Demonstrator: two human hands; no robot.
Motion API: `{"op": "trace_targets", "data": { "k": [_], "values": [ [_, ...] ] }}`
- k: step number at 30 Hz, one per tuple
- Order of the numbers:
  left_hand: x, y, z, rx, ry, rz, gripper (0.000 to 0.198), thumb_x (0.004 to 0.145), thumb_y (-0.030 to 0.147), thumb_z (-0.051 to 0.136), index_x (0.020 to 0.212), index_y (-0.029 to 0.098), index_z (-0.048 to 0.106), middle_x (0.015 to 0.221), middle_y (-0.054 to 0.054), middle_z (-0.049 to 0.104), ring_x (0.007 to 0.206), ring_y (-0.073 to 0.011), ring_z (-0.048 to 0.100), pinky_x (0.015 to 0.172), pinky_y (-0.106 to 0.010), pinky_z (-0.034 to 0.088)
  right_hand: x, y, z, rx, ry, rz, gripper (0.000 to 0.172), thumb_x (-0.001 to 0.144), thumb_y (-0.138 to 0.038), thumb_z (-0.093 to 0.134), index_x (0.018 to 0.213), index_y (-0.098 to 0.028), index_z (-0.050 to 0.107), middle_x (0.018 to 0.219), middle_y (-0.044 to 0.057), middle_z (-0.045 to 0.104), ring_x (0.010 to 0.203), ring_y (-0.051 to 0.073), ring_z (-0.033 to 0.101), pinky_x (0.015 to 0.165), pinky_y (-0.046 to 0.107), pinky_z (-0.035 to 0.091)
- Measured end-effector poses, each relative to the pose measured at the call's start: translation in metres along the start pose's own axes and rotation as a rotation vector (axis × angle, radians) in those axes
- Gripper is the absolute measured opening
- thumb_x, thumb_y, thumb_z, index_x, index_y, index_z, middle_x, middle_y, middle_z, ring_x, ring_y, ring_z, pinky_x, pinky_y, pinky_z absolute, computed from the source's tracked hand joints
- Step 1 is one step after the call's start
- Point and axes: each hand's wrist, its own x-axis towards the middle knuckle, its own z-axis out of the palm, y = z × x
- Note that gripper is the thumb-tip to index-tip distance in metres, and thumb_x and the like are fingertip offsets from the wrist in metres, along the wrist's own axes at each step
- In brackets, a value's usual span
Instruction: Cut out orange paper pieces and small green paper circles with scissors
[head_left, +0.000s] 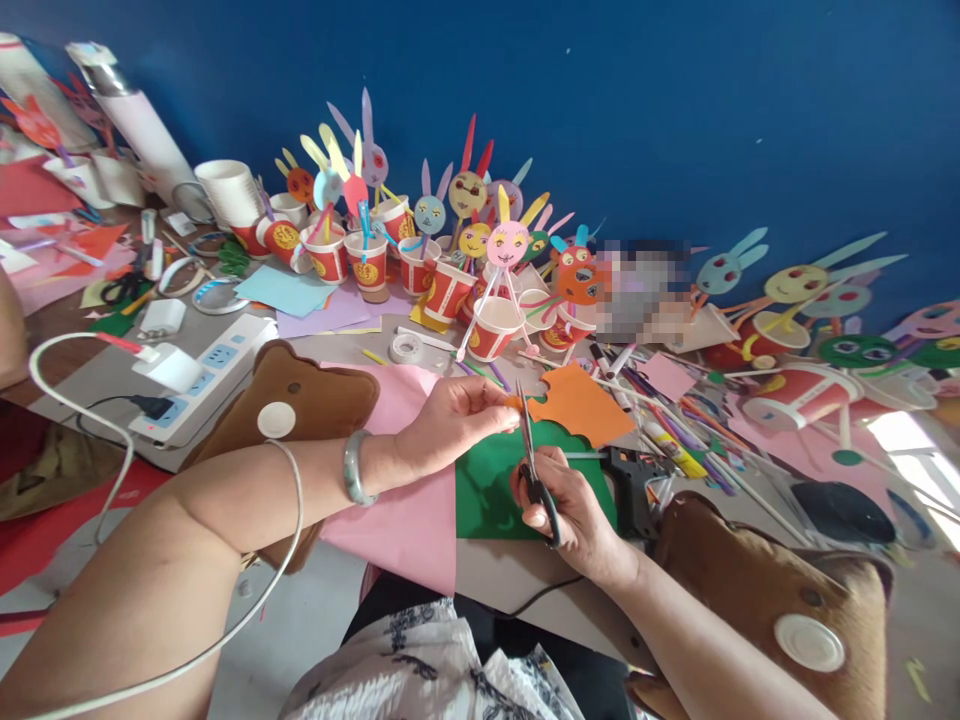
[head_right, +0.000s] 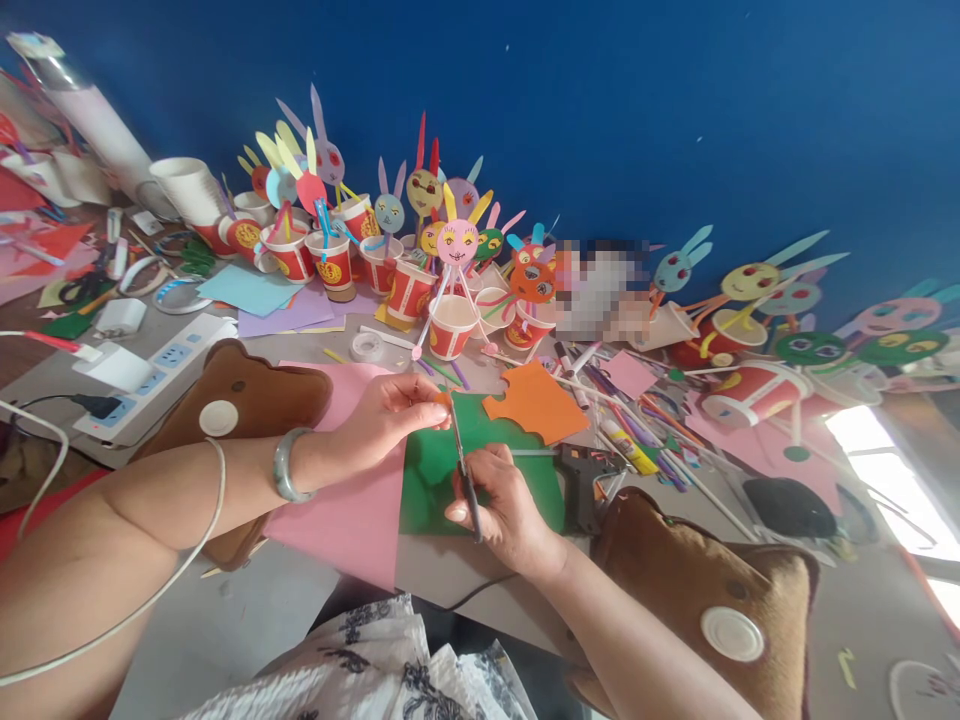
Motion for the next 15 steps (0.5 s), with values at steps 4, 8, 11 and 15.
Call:
{"op": "trace_targets", "data": {
  "k": [4, 8, 11, 15],
  "values": [
    [-0.0001, -0.0002, -0.0003, 0.016, -0.011, 0.0, 0.016, 0.075, 0.025, 0.073, 0.073, 0.013, 0.062, 0.073, -0.002, 0.067, 0.071, -0.0126, 0.06, 0.07, -0.029, 0.046, 0.0003, -0.0011, -0.0006, 0.002, 0.001, -0.009, 0.068, 0.082, -0.085, 0.035, 0.064, -0.021, 0.048, 0.062, 0.002, 0.055, 0.062, 0.018, 0.046, 0.073, 0.037, 0.038],
    [-0.0002, 0.0003, 0.0, 0.02, -0.019, -0.003, 0.016, 0.075, 0.025, 0.073, 0.073, 0.013, 0.061, 0.072, -0.002, 0.066, 0.071, -0.0124, 0.059, 0.069, -0.028, 0.046, 0.0007, -0.0016, -0.0012, -0.008, 0.005, -0.011, 0.068, 0.082, -0.085, 0.035, 0.064, -0.021, 0.048, 0.062, 0.002, 0.056, 0.062, 0.018, 0.047, 0.073, 0.037, 0.039],
    [-0.0006, 0.0017, 0.0004, 0.03, -0.021, -0.013, 0.016, 0.075, 0.024, 0.072, 0.072, 0.013, 0.061, 0.071, -0.002, 0.066, 0.07, -0.0118, 0.059, 0.067, -0.027, 0.045, 0.0007, -0.0012, -0.0011, -0.014, 0.006, -0.015, 0.069, 0.083, -0.085, 0.034, 0.063, -0.02, 0.048, 0.061, 0.002, 0.056, 0.062, 0.018, 0.048, 0.073, 0.037, 0.039],
    [-0.0014, 0.004, 0.0012, 0.049, -0.018, -0.028, 0.015, 0.075, 0.023, 0.071, 0.072, 0.013, 0.061, 0.069, -0.001, 0.064, 0.069, -0.0113, 0.058, 0.067, -0.027, 0.045, 0.0012, -0.001, -0.0007, -0.01, 0.007, -0.024, 0.069, 0.083, -0.084, 0.033, 0.064, -0.02, 0.049, 0.062, 0.002, 0.056, 0.062, 0.017, 0.047, 0.073, 0.037, 0.039]
  ]
}}
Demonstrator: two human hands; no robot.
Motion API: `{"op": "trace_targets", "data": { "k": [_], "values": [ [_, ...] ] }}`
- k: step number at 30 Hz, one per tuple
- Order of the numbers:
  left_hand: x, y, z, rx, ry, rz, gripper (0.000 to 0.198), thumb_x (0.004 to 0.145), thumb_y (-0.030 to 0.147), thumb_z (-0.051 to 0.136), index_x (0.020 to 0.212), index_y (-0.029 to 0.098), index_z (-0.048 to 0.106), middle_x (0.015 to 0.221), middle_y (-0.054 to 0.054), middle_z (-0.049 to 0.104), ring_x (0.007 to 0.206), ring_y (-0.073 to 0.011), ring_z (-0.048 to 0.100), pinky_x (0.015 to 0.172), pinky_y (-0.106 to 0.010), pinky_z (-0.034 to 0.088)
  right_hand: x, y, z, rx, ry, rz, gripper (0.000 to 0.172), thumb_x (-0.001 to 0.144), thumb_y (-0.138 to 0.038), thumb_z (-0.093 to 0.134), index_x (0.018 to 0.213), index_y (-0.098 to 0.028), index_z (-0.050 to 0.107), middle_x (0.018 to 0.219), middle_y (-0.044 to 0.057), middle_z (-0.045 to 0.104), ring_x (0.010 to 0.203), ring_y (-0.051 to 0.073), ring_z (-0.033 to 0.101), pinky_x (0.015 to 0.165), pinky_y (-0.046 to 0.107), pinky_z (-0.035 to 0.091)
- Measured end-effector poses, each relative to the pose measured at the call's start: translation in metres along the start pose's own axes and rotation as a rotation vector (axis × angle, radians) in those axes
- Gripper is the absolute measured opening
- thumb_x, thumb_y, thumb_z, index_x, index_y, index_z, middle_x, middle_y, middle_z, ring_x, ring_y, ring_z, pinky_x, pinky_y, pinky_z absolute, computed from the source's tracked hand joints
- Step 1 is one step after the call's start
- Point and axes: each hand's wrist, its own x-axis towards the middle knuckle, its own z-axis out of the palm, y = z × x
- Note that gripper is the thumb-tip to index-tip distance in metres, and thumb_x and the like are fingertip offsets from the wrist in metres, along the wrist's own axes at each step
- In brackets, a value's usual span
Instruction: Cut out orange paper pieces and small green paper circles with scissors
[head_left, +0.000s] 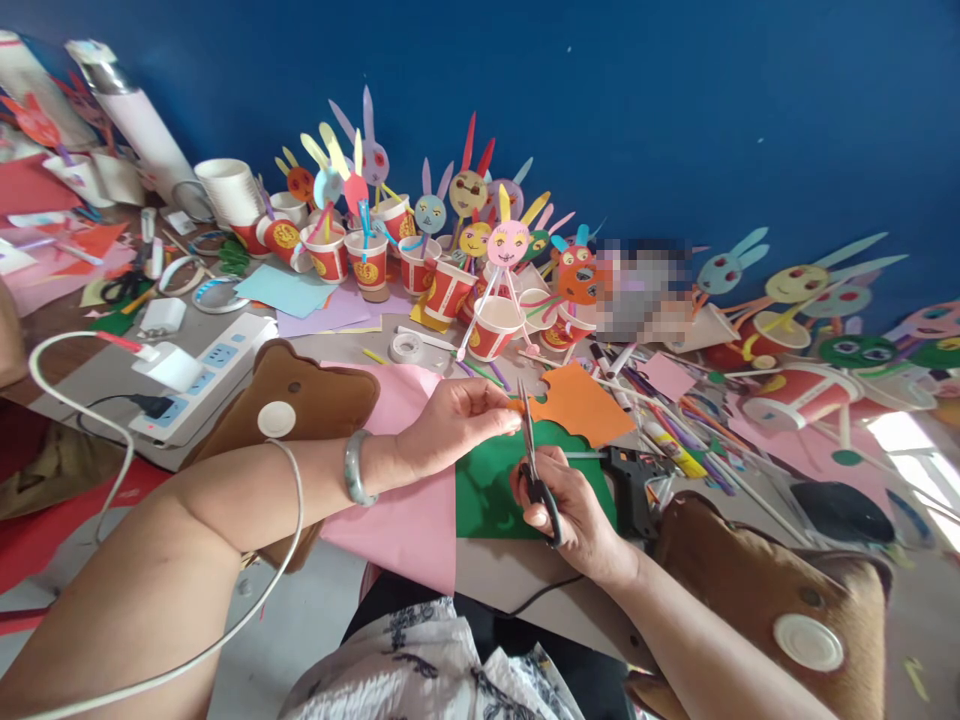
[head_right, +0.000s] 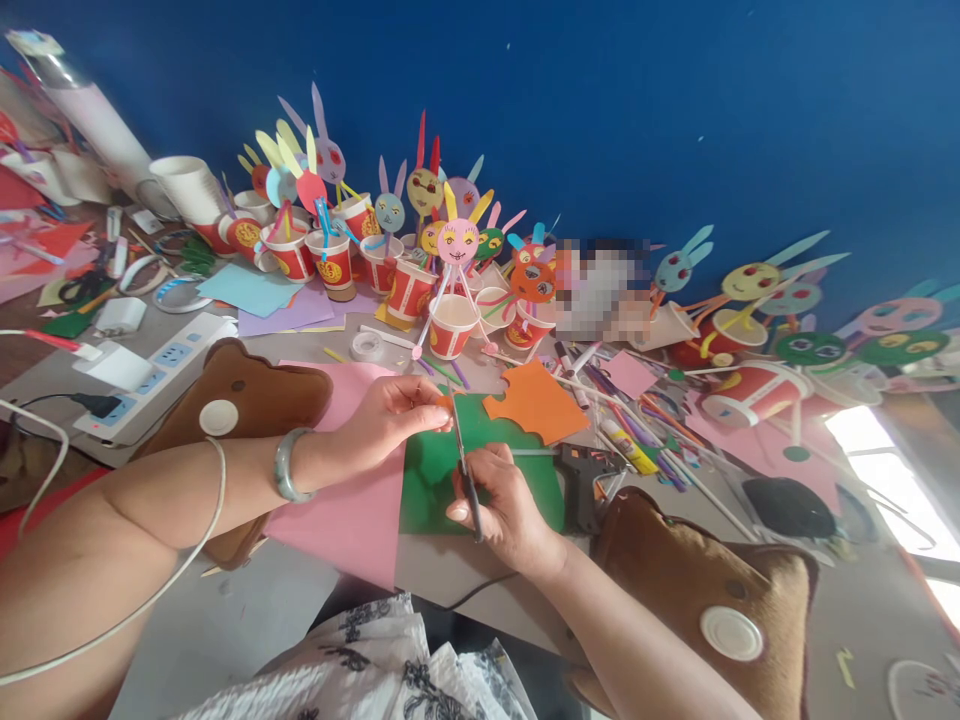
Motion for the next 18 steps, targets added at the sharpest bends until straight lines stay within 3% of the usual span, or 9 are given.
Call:
{"op": "trace_targets", "data": {
  "k": [18],
  "values": [
    [0.0015, -0.0031, -0.0011, -0.051, 0.005, 0.033, 0.014, 0.074, 0.022, 0.072, 0.072, 0.013, 0.062, 0.07, -0.001, 0.066, 0.069, -0.0113, 0.059, 0.069, -0.027, 0.046, -0.0018, 0.002, 0.0011, 0.018, -0.005, 0.023, 0.068, 0.083, -0.085, 0.033, 0.065, -0.021, 0.049, 0.062, 0.002, 0.055, 0.065, 0.019, 0.046, 0.074, 0.036, 0.038]
  ]
}}
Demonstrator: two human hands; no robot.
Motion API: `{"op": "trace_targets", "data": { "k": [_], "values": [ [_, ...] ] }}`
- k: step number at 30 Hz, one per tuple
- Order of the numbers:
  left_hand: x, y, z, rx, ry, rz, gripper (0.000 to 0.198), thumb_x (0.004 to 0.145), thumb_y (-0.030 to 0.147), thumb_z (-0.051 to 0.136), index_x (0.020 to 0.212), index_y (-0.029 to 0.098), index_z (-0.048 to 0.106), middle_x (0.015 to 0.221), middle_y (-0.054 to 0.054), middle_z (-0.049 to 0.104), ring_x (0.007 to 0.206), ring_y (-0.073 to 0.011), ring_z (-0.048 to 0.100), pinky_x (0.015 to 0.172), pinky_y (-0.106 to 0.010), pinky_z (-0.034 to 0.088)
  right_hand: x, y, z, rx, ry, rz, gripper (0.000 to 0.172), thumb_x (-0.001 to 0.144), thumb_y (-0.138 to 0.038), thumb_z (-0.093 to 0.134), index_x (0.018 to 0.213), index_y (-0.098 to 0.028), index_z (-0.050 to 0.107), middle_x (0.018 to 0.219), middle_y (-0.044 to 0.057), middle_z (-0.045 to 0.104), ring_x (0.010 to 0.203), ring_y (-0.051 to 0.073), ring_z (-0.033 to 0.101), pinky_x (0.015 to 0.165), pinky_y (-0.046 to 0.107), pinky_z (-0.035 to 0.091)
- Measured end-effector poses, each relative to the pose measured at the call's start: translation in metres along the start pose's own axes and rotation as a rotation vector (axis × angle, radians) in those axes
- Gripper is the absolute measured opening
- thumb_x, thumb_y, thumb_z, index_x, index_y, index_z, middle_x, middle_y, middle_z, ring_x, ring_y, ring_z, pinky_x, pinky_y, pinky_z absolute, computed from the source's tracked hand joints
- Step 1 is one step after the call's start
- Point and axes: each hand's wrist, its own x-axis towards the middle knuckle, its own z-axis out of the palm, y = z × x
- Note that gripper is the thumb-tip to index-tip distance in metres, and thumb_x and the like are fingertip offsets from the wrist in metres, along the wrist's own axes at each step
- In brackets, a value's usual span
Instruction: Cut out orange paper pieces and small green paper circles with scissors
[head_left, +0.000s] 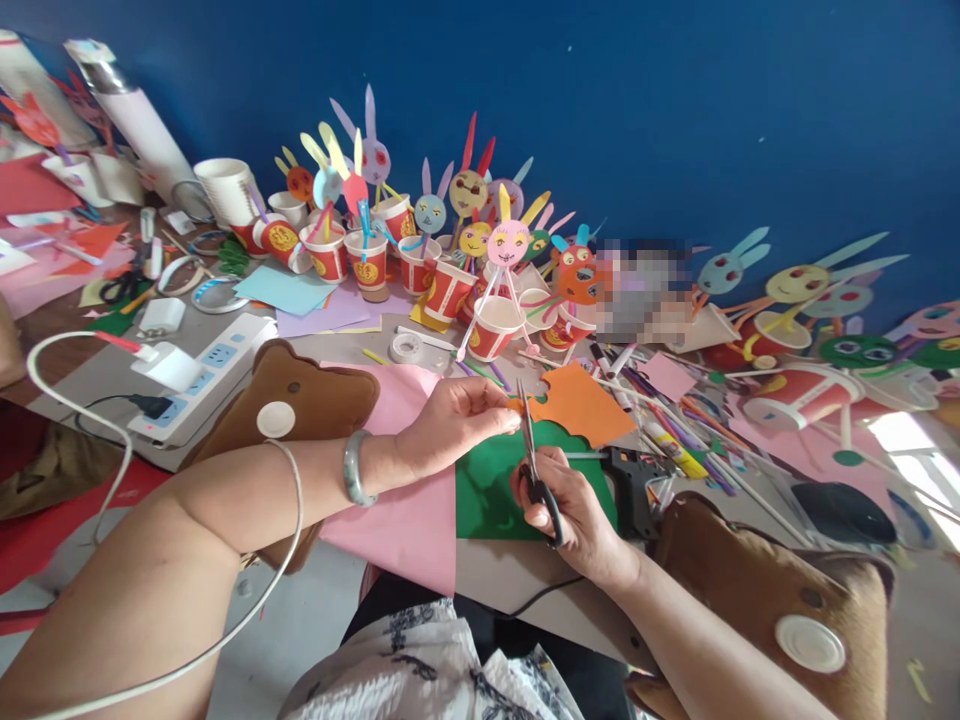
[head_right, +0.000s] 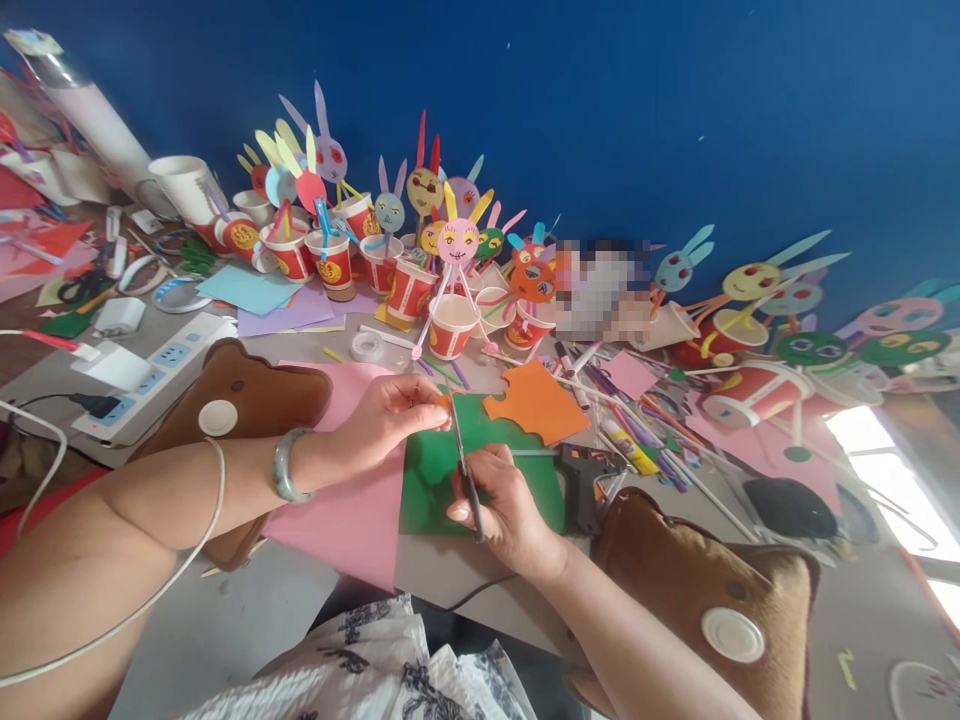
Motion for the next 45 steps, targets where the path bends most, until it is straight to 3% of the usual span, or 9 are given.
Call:
{"op": "trace_targets", "data": {
  "k": [40, 45],
  "values": [
    [0.0011, 0.0012, -0.0017, 0.0, 0.022, 0.055, 0.01, 0.074, 0.021, 0.067, 0.07, 0.015, 0.06, 0.068, 0.0, 0.064, 0.068, -0.0125, 0.059, 0.07, -0.028, 0.048, 0.0013, -0.0018, -0.0008, -0.02, 0.001, -0.011, 0.069, 0.083, -0.085, 0.032, 0.063, -0.021, 0.047, 0.061, 0.002, 0.055, 0.062, 0.018, 0.046, 0.074, 0.037, 0.038],
    [0.0009, 0.0057, -0.0003, -0.001, 0.047, 0.058, 0.021, 0.083, 0.028, 0.058, 0.066, 0.016, 0.059, 0.066, -0.002, 0.063, 0.068, -0.0136, 0.06, 0.071, -0.029, 0.048, 0.0004, -0.0004, -0.0003, -0.023, 0.006, -0.006, 0.069, 0.083, -0.085, 0.033, 0.064, -0.02, 0.048, 0.061, 0.002, 0.056, 0.062, 0.017, 0.047, 0.075, 0.037, 0.038]
  ]
}}
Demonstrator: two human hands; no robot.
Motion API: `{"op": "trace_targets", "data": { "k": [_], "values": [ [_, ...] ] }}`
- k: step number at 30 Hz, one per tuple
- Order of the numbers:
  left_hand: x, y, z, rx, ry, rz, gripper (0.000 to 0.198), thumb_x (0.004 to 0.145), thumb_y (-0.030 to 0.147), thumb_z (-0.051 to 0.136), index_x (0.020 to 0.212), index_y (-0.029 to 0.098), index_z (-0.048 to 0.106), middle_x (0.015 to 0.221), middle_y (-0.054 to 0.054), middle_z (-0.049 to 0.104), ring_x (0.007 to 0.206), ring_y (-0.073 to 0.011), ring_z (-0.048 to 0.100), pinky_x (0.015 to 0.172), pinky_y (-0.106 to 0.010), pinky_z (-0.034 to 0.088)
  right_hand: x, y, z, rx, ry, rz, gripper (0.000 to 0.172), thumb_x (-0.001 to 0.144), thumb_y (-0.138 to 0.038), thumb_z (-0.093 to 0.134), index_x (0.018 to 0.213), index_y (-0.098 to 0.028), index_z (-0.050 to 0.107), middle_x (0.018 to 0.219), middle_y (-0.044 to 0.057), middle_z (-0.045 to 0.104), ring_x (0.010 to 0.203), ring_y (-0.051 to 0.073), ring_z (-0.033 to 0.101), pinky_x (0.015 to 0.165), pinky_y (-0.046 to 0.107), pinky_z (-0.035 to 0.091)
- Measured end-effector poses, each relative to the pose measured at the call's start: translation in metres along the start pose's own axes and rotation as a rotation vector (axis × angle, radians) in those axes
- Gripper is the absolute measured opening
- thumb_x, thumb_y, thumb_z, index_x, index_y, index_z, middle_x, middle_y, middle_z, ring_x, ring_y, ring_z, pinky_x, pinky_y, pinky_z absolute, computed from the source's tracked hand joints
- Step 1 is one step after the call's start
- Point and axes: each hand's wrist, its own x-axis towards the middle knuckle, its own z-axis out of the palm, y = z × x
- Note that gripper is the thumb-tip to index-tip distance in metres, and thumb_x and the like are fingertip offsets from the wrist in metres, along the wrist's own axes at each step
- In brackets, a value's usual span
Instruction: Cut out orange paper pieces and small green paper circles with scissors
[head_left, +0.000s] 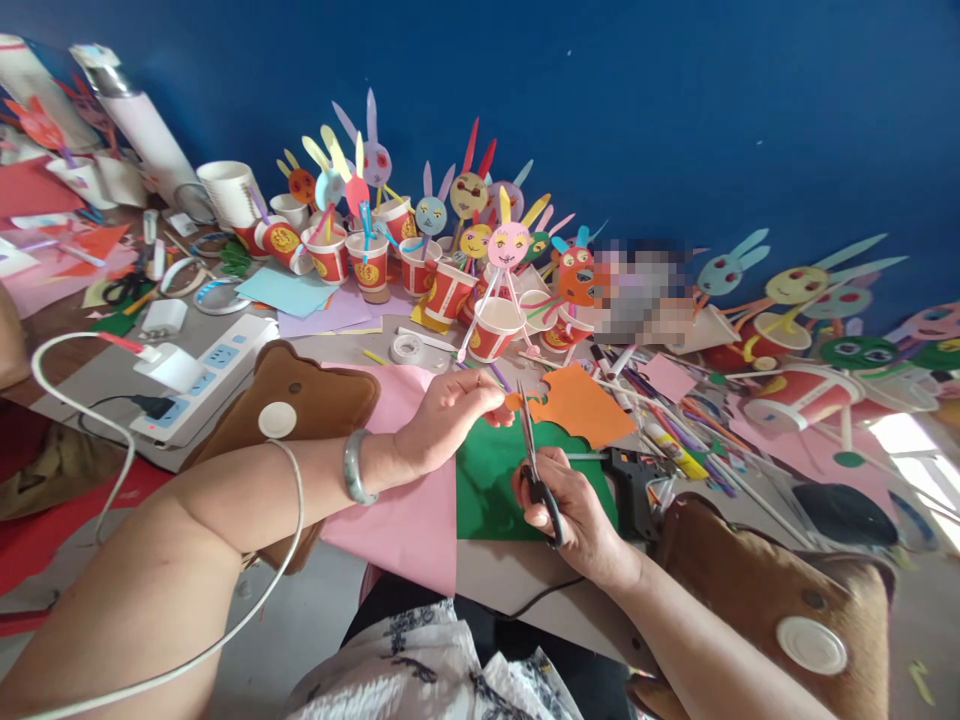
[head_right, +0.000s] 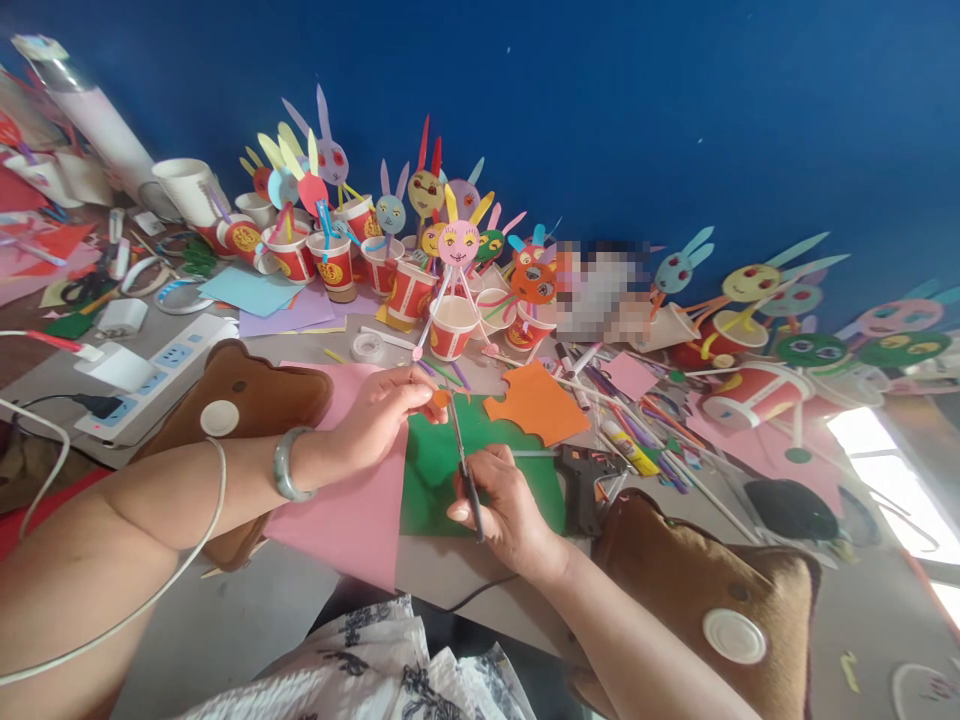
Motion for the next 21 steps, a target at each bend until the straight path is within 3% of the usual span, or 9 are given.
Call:
{"op": "trace_targets", "data": {
  "k": [3, 5, 9, 21],
  "values": [
    [-0.0007, 0.0019, 0.001, 0.002, 0.002, 0.002, 0.032, 0.089, 0.036, 0.053, 0.066, 0.016, 0.06, 0.068, -0.003, 0.063, 0.069, -0.0135, 0.059, 0.072, -0.029, 0.048, 0.0003, -0.0005, 0.0, -0.012, 0.004, 0.001, 0.069, 0.083, -0.085, 0.033, 0.064, -0.02, 0.049, 0.061, 0.002, 0.056, 0.062, 0.017, 0.047, 0.074, 0.038, 0.039],
    [-0.001, 0.0014, 0.0015, -0.007, -0.013, 0.006, 0.029, 0.086, 0.038, 0.061, 0.068, 0.016, 0.061, 0.068, -0.002, 0.063, 0.069, -0.013, 0.059, 0.071, -0.028, 0.048, 0.0007, -0.0011, 0.0, -0.012, 0.002, -0.004, 0.069, 0.083, -0.085, 0.033, 0.063, -0.02, 0.049, 0.06, 0.002, 0.056, 0.061, 0.017, 0.047, 0.074, 0.038, 0.04],
    [-0.0008, -0.0023, 0.0014, -0.012, -0.024, -0.026, 0.02, 0.074, 0.03, 0.075, 0.072, 0.015, 0.062, 0.069, -0.001, 0.065, 0.07, -0.0118, 0.059, 0.068, -0.027, 0.048, 0.0011, -0.001, 0.0, -0.013, 0.007, -0.008, 0.069, 0.083, -0.085, 0.033, 0.063, -0.02, 0.048, 0.06, 0.002, 0.056, 0.061, 0.018, 0.047, 0.074, 0.038, 0.039],
    [0.0004, -0.0022, 0.0004, -0.036, -0.012, -0.019, 0.014, 0.074, 0.023, 0.071, 0.07, 0.015, 0.06, 0.067, 0.0, 0.063, 0.068, -0.011, 0.059, 0.069, -0.027, 0.049, 0.0009, -0.0016, -0.0002, -0.018, -0.006, -0.006, 0.069, 0.083, -0.085, 0.031, 0.063, -0.021, 0.048, 0.06, 0.002, 0.055, 0.062, 0.018, 0.046, 0.072, 0.037, 0.039]
  ]
}}
